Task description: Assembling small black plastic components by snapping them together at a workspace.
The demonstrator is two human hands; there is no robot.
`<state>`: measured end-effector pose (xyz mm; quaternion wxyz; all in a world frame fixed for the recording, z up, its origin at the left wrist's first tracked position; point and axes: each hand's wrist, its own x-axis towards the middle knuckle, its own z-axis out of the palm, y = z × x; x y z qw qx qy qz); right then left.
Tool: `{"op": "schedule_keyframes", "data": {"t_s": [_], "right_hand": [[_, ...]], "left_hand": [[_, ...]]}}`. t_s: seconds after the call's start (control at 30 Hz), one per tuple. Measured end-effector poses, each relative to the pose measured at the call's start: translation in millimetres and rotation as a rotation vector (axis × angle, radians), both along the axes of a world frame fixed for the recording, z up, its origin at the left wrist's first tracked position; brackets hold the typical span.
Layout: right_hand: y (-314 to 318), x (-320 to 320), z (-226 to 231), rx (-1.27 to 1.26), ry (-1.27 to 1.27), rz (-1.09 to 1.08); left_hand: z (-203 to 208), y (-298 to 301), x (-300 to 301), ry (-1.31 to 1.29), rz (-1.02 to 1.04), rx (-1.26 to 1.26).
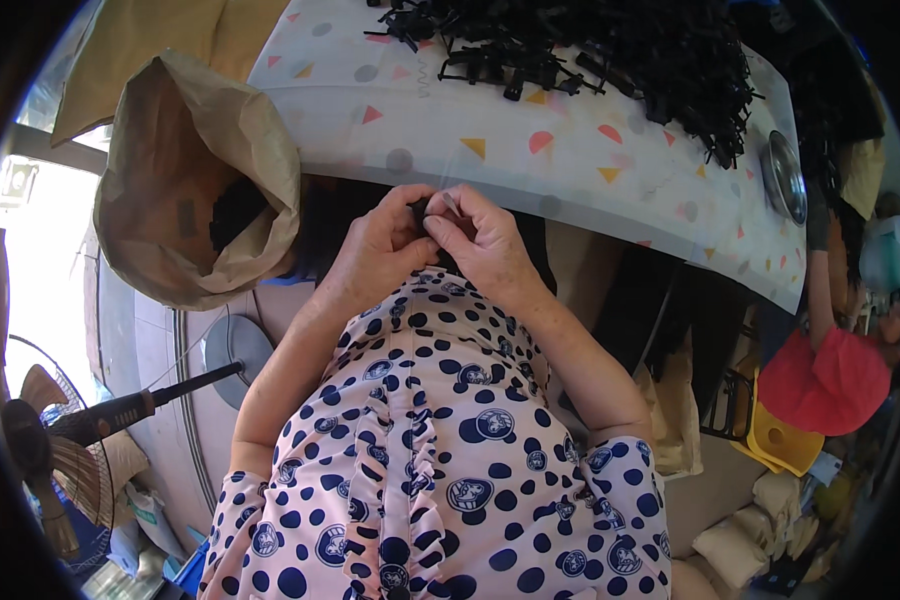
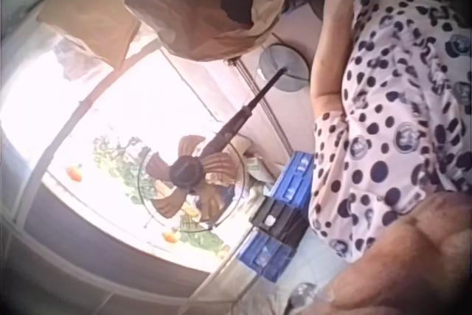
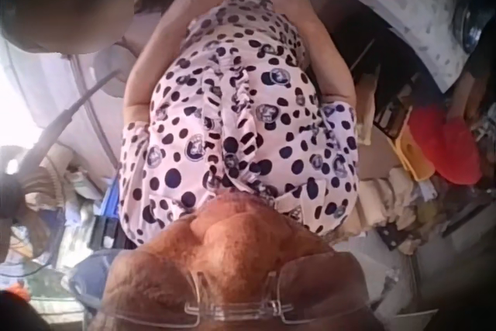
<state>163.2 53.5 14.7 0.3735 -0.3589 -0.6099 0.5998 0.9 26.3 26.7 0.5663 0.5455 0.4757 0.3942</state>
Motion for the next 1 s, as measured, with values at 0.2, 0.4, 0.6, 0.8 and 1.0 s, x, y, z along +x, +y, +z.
{"op": "schedule_keyframes", "data": {"t_s": [0.2,0.4,0.6,0.8,1.0], "right_hand": [[-2,-4,-8,-0.038,0.053,-0.113],[-8,-4,1,0.045,-0.088,-0.019],[-9,-10,5,0.064,-0.148,0.008],[-9,-13,0,0.08,-0.168,0.003],[-9,-24,-11,0.14,-0.186,-0.06]], "left_hand": [[-7,-3,1,-0.017,0.071,0.032],[-6,-5,-2,-0.153,0.131,-0.027],[-9,-3,-3,0.042,0.11,0.074],[-6,-5,-1,0.2,0.145,0.123],[-6,-7,0,0.495,0.204,0.285]]}}
